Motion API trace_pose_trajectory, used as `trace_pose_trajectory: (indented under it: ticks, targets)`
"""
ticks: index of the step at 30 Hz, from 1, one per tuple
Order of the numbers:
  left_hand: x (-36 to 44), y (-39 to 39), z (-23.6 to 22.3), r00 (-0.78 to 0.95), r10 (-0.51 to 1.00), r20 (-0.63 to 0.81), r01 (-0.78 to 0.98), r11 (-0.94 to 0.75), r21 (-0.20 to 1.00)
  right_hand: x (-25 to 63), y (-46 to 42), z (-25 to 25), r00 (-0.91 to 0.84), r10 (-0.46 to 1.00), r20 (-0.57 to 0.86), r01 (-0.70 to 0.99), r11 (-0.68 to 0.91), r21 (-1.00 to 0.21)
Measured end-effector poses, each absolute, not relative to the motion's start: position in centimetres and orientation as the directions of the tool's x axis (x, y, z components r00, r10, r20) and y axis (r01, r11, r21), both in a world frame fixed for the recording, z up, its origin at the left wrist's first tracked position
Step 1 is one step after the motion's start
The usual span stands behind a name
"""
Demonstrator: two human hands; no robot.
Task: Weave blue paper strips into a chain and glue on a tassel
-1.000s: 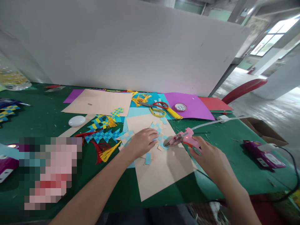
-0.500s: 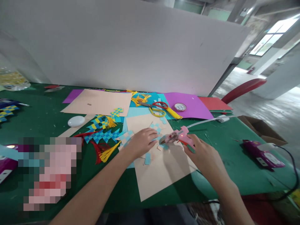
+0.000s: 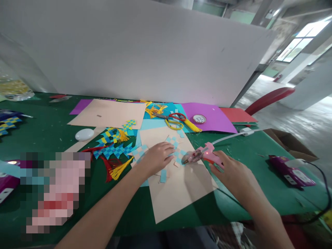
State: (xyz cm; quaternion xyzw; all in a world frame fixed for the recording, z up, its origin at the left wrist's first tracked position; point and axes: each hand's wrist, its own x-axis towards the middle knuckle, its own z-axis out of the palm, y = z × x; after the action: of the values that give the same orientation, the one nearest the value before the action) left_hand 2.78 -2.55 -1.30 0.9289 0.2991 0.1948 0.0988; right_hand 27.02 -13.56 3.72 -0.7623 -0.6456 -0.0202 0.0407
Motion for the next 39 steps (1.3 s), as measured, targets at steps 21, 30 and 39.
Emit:
trace_pose_trajectory:
  ticks: [21, 30, 39]
  targets:
    - [2.8, -2.7, -0.7, 0.744, 0.622, 0.246, 0.547, -0.777, 0.312, 33.0, -13.6, -0.3, 0.501, 0.825, 0.261, 0.865, -0.472, -0.17]
    - [2.7, -2.6, -1.1, 0.737, 0.613, 0.284, 0.527, -0.785, 0.327, 28.1, -14.0, 1.4, 0.032, 0.861, 0.507, 0.999, -0.041, 0.006]
    - [2.8, -2.7, -1.1, 0.737, 0.594, 0.323, 0.506, -0.801, 0.319, 21.1, -12.4, 0.7, -0.603, 0.759, 0.246, 0.796, 0.553, 0.246]
